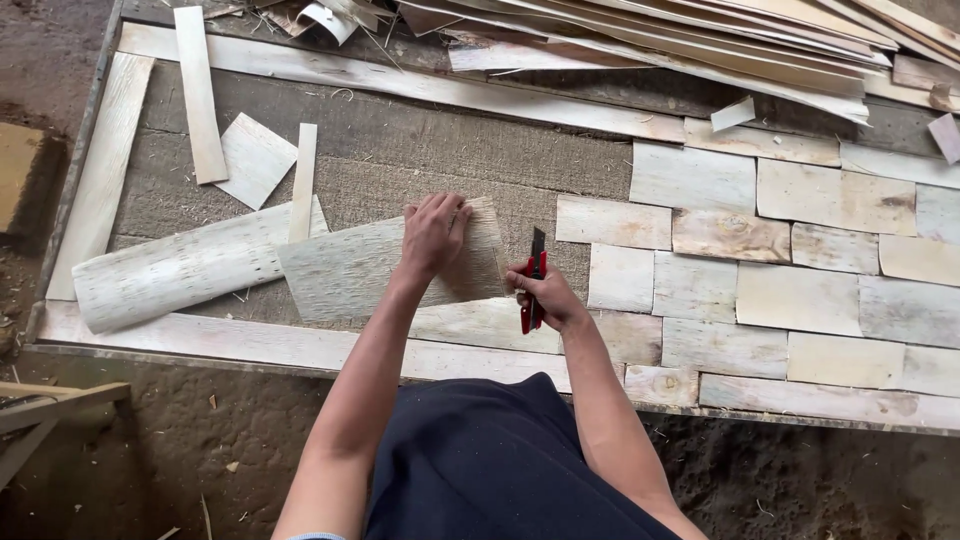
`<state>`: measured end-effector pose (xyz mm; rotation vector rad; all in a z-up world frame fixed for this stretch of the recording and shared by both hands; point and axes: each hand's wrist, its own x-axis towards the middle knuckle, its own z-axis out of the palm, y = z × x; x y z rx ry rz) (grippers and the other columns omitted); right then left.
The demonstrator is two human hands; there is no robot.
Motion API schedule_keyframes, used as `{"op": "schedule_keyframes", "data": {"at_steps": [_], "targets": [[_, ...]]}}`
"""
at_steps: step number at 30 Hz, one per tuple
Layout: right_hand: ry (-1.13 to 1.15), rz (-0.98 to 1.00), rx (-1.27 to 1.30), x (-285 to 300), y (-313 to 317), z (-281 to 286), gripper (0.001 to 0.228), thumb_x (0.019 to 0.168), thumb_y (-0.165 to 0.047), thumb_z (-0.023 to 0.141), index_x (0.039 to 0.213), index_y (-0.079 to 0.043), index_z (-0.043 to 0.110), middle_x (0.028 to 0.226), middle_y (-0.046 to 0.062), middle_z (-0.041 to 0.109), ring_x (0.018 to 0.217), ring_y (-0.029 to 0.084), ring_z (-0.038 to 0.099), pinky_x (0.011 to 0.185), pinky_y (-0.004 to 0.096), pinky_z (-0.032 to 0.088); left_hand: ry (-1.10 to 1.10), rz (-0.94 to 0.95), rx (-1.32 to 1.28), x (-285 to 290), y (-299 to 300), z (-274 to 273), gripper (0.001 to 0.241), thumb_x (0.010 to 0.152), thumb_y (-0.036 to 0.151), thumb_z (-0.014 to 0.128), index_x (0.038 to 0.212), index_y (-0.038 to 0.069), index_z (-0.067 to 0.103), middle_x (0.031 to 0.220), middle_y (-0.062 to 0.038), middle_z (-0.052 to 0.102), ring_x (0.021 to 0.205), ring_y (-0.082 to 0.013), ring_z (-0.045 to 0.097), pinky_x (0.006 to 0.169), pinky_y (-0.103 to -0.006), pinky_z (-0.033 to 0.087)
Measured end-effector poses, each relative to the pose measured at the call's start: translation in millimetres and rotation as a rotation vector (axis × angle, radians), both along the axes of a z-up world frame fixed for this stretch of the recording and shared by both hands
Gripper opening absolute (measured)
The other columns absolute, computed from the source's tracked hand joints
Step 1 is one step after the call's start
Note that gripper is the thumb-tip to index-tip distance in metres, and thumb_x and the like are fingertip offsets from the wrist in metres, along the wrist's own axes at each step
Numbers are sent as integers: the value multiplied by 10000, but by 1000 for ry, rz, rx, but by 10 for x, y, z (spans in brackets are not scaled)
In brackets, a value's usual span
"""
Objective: The person is creating a decorative surface by cutting thin wood veneer strips to size with a utility knife and fitting them together in a tiled pattern.
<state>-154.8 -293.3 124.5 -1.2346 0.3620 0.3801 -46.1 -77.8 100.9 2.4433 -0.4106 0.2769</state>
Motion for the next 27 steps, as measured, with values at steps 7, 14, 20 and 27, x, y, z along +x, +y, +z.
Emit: {"op": "schedule_keyframes", "data": {"at_steps": [7, 14, 20, 27], "targets": [[-86, -82, -92, 231, -4, 57, 238, 906, -173, 823, 1097, -42, 769, 716, 44, 613, 468, 88, 494, 439, 218, 440, 26, -54, -7, -145, -124, 95, 198, 1055, 428, 547, 1070, 244, 621, 871, 21, 614, 939, -204, 654, 849, -381, 399], [-111, -110, -97, 311, -71, -214, 203, 862, -113, 865, 1004, -19, 755, 626, 52, 543, 417, 123, 492, 409, 261, 414, 14, -104, 11, -251, -218, 179, 165, 1005, 393, 606, 1026, 231, 627, 845, 10, 621, 922, -210, 649, 851, -387, 422], [-90, -136, -49, 240, -130, -256, 133, 867, -107, 852, 943, -41, 765, 637, 42, 556, 464, 125, 509, 455, 251, 428, -15, -126, -2, -279, -271, 142, 178, 999, 396, 616, 1006, 217, 620, 823, 3, 607, 897, -212, 645, 831, -384, 425], [-59, -189, 0, 147, -57, -97, 183, 858, -134, 872, 962, -36, 758, 690, -1, 553, 576, 95, 485, 525, 230, 440, -58, -115, 29, -293, -287, 165, 161, 995, 393, 622, 1009, 233, 631, 840, 25, 616, 895, -194, 642, 846, -378, 418]]}}
